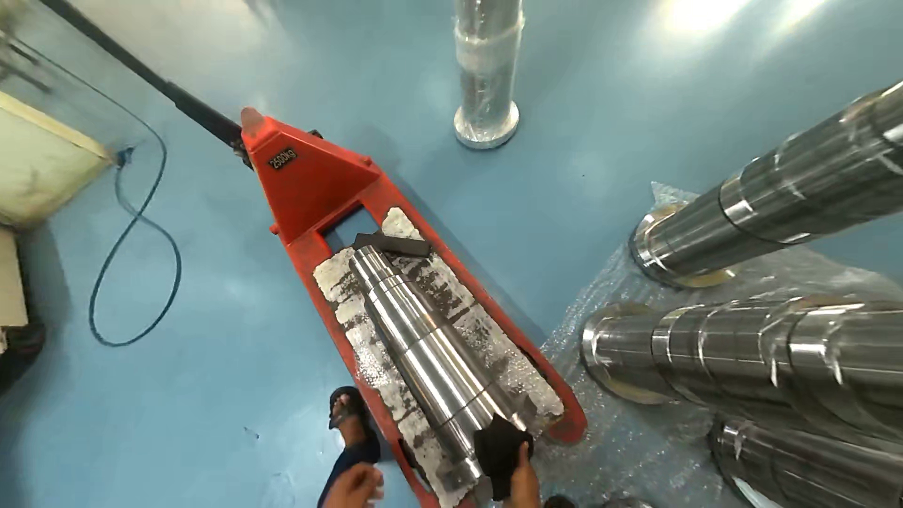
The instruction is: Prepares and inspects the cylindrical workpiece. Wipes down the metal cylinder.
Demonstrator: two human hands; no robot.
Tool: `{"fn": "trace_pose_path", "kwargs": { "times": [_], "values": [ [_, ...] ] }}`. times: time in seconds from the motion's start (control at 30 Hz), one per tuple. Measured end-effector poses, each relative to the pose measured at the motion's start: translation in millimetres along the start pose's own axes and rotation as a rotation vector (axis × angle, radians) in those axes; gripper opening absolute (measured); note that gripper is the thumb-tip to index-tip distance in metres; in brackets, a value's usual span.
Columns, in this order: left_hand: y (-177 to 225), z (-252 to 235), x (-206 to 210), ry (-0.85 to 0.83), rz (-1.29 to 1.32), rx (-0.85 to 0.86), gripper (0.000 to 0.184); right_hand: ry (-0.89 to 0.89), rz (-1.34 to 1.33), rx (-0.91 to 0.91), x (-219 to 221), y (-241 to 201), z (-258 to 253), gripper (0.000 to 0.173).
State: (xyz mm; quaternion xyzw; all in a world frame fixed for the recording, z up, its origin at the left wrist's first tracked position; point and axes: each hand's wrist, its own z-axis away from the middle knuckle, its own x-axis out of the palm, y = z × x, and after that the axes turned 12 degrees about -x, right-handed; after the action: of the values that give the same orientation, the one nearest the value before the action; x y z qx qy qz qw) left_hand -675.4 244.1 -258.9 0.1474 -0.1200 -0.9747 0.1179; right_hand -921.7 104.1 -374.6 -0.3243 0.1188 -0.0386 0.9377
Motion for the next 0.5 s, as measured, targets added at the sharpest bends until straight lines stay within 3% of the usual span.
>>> {"fn": "trace_pose_path", "kwargs": {
  "times": [0.07, 0.17, 0.37, 0.5],
  "values": [
    [38.1, -49.0, -10.8, 0.018, -0.198, 0.034, 0.035, -0.024, -0.117, 0.055, -3.3, 4.8, -7.1, 0.061],
    [127.4, -123.1, -37.2, 0.083, -0.478, 0.082, 0.042, -0.051, -0.245, 0.089, 0.0, 9.0, -8.8, 0.057],
    [256.9, -244.9, -119.8, 0.392, -0.453, 0.252, 0.045, 0.281, -0.298, -0.07, 33.7, 27.6, 2.1, 0.053],
    [315.4, -302.6, -172.5, 0.561, -0.459, 0.307, 0.063, 0.367, -0.243, -0.127, 26.0, 49.5, -6.9, 0.047]
  ]
}}
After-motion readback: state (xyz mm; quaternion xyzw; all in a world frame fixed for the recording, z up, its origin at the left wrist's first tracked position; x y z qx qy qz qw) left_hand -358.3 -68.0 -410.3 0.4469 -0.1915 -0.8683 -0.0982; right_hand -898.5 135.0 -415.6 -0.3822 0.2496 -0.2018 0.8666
